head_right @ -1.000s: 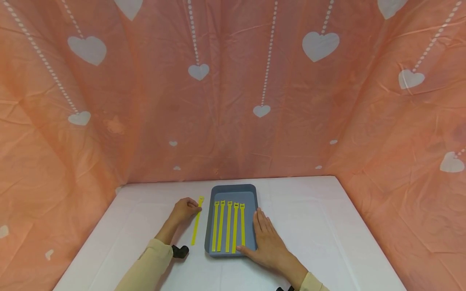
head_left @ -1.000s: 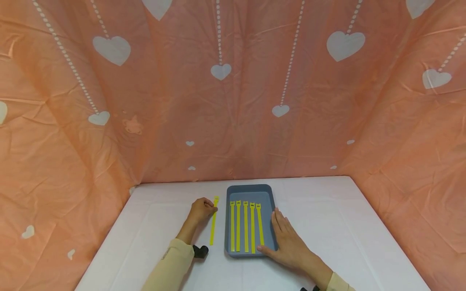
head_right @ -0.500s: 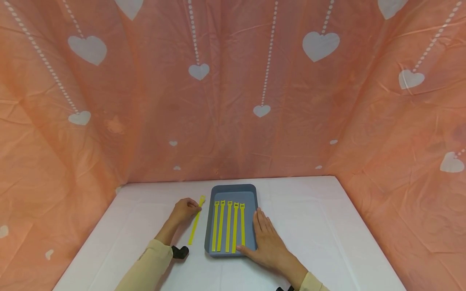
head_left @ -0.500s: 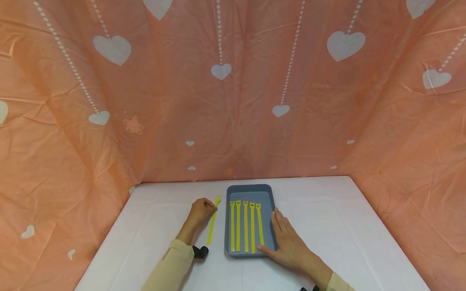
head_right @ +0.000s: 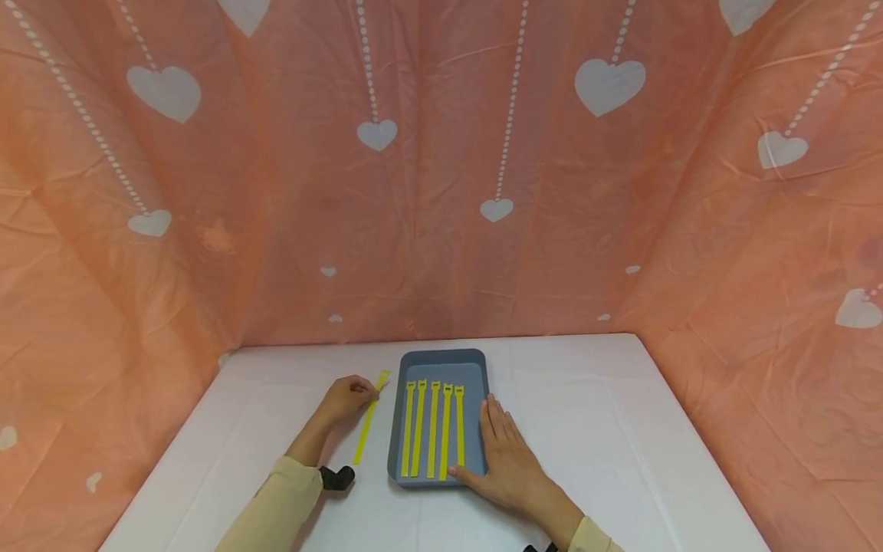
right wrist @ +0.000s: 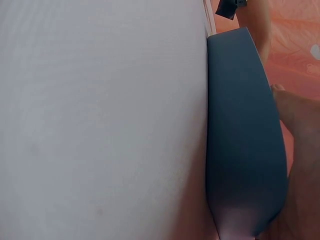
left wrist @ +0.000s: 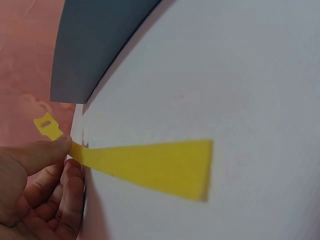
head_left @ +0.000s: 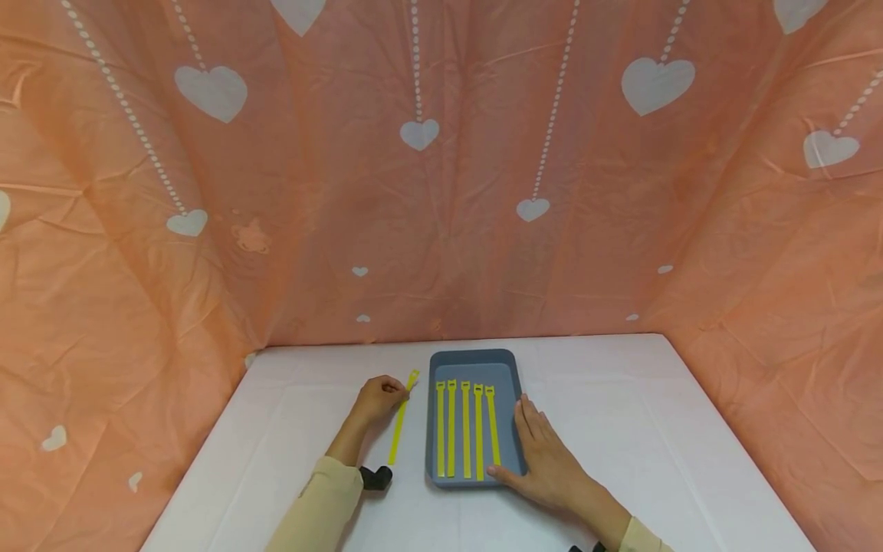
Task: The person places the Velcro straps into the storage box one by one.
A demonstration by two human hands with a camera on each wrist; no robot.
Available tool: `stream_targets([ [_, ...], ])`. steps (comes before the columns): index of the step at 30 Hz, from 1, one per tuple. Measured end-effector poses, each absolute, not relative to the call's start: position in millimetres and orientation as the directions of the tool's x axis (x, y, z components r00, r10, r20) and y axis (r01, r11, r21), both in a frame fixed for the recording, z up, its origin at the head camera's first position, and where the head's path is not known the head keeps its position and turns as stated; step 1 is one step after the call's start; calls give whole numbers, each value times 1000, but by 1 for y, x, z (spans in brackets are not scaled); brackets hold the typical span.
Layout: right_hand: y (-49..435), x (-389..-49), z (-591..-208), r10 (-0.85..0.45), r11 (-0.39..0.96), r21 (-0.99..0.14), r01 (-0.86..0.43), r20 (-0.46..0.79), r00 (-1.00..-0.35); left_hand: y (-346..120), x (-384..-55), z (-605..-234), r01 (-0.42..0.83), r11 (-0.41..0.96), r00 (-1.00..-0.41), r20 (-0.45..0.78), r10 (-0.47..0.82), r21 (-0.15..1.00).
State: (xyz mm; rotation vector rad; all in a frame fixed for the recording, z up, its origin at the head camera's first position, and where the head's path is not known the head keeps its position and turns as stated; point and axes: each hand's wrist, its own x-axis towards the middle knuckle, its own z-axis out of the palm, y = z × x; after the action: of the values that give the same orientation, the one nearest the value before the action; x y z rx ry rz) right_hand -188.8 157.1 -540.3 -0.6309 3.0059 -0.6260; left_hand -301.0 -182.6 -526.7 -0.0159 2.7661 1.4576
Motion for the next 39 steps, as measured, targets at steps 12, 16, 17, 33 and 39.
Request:
stream_targets([
  [12,157,-189,-541,-383,834,-404,-376,67,-921,-184,-297,-528,2,464,-1000,2,0,886],
  [16,157,-190,-542,-382,835,-405,-373,61,-922,-186,-296,-527,-5,436,-1000,-9,8,900],
  [17,157,-190,-542,-382,835,-404,-372,59,-922,-186,-296,-527,-9,431,-1000,-13,7,902],
  [33,158,-189,-540,-388,834,-404,-375,53,-920,-189,-292,-515,13,464,-1000,20,-11,886],
  [39,158,-189,-540,-384,832,-413,-370,51,-922,-189,-290,-507,35,443,-999,43,-8,896],
])
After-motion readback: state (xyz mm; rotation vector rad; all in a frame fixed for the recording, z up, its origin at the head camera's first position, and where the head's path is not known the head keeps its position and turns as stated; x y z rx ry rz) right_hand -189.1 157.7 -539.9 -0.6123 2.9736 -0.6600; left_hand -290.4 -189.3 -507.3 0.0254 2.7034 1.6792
